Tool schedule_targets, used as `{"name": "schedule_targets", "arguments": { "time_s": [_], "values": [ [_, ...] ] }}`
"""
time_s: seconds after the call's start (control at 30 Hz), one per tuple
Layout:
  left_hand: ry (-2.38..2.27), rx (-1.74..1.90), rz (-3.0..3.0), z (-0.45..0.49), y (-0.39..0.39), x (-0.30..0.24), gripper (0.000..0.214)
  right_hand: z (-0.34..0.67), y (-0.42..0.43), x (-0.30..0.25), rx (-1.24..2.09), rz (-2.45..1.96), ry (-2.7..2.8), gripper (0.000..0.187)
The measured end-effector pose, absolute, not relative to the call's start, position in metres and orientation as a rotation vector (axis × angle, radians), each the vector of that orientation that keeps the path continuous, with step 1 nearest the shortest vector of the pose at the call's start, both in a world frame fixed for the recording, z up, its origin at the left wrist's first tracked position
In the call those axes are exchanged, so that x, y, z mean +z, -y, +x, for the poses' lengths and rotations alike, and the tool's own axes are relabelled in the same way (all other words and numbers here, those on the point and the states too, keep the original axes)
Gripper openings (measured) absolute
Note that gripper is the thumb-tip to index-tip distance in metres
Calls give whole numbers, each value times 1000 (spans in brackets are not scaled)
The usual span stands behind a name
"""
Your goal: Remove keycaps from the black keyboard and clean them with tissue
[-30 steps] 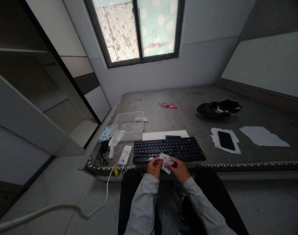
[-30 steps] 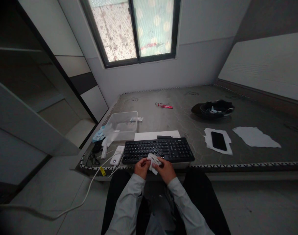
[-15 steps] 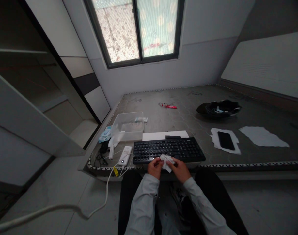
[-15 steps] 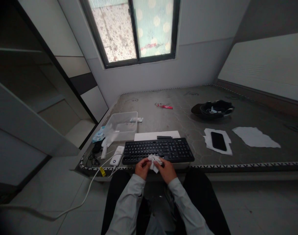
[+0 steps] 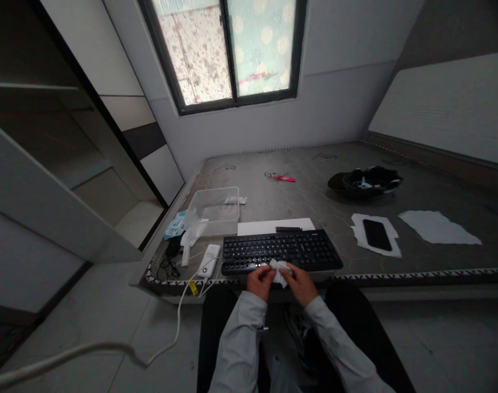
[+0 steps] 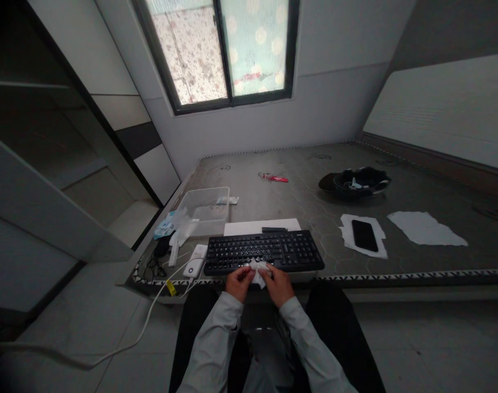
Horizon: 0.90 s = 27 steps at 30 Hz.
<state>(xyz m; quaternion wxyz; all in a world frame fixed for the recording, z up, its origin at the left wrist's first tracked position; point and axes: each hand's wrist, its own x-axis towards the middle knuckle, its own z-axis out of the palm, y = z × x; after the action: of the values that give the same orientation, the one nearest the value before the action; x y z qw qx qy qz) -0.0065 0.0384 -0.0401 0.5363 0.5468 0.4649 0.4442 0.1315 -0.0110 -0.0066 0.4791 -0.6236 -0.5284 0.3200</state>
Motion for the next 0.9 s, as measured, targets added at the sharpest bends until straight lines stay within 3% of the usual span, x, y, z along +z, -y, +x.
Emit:
{"name": "schedule_targets", "arguments": {
  "time_s": [0.27,0.9],
  "values": [
    [-1115,1071,1315,-8,-39,-36,30,132,10,-8,825,-1566,1213,40],
    [-1100,1227,1239,-12,-39,-30,41,130,7,-10,1040,-1359,1094,50]
  ]
}}
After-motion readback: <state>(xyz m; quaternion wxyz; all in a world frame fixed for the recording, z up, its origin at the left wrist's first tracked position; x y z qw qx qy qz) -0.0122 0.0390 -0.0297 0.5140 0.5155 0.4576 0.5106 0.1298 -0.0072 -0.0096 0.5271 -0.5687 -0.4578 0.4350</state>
